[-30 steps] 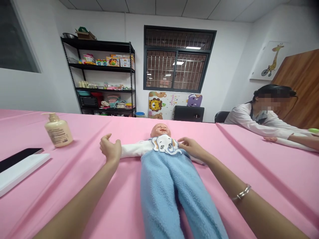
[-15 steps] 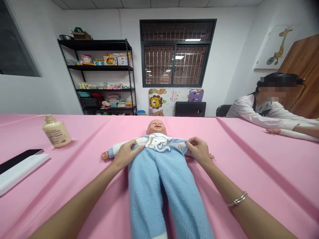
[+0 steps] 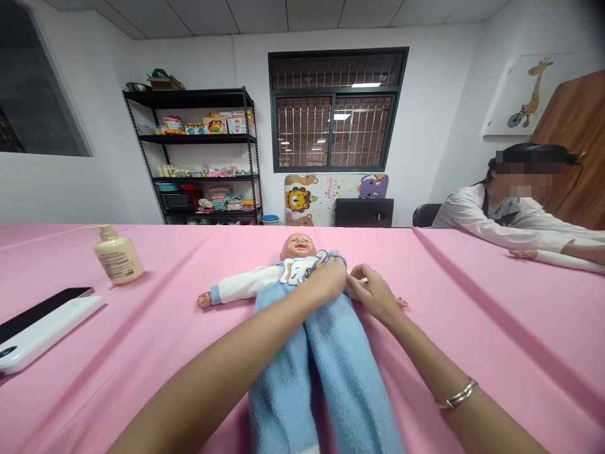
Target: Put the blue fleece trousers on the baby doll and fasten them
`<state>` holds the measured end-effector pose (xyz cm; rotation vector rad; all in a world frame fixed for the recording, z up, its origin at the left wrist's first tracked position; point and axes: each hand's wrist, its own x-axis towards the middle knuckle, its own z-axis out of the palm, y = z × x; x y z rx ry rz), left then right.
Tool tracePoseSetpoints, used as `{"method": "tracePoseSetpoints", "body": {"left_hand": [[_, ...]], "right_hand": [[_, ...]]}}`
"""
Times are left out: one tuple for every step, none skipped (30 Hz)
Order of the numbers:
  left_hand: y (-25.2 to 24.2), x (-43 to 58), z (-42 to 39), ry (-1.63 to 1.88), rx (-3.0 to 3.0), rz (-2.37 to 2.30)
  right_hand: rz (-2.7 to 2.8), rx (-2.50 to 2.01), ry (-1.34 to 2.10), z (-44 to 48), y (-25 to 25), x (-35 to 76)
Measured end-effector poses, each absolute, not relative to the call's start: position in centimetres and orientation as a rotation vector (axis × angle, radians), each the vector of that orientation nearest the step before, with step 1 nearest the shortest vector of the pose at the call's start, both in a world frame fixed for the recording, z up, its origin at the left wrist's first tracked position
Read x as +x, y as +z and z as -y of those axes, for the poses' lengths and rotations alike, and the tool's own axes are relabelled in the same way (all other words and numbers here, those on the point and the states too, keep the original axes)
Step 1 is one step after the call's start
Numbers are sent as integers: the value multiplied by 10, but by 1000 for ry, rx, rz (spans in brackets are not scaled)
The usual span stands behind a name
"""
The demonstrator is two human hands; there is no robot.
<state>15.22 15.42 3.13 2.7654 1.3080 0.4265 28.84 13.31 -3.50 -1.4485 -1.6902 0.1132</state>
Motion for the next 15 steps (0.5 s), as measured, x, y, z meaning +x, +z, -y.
{"method": "tracePoseSetpoints", "body": {"left_hand": [[28,153,-160,441,2769,-1336],[24,153,-163,438,2776,-1349],[20,153,-163,425,2792,-1345],[17,152,-162,403,2820,-1333],[14,151,-158,376,2859,-1323],[13,150,-153,350,2905,-1319],[12,150,-148,322,2952,-1322],[12,150,-143,293,2988,-1335],[13,151,-139,270,3008,-1352],[13,152,-136,259,3010,-1369],[14,153,-133,264,3006,-1383],[14,153,-131,292,3000,-1397],[14,153,-131,350,2992,-1413],[13,152,-130,428,2976,-1433],[12,150,-130,514,2946,-1459]], "right_hand": [[1755,-1535,73,-136,-40,298],[1795,-1651,33,-138,-44,307],[1815,-1776,5,-139,-49,317],[1818,-1886,-6,-140,-51,325],[1812,-1963,-16,-139,-53,331],[1804,-1997,-44,-139,-53,335],[1803,-1990,-109,-138,-51,336],[1793,-1955,-218,-137,-49,335],[1762,-1902,-356,-136,-46,332],[1697,-1843,-496,-135,-42,328],[1600,-1781,-605,-135,-40,323],[1483,-1720,-656,-136,-38,317],[1374,-1663,-633,-137,-36,313],[1304,-1606,-535,-139,-35,309],[1277,-1542,-362,-141,-35,307]]}}
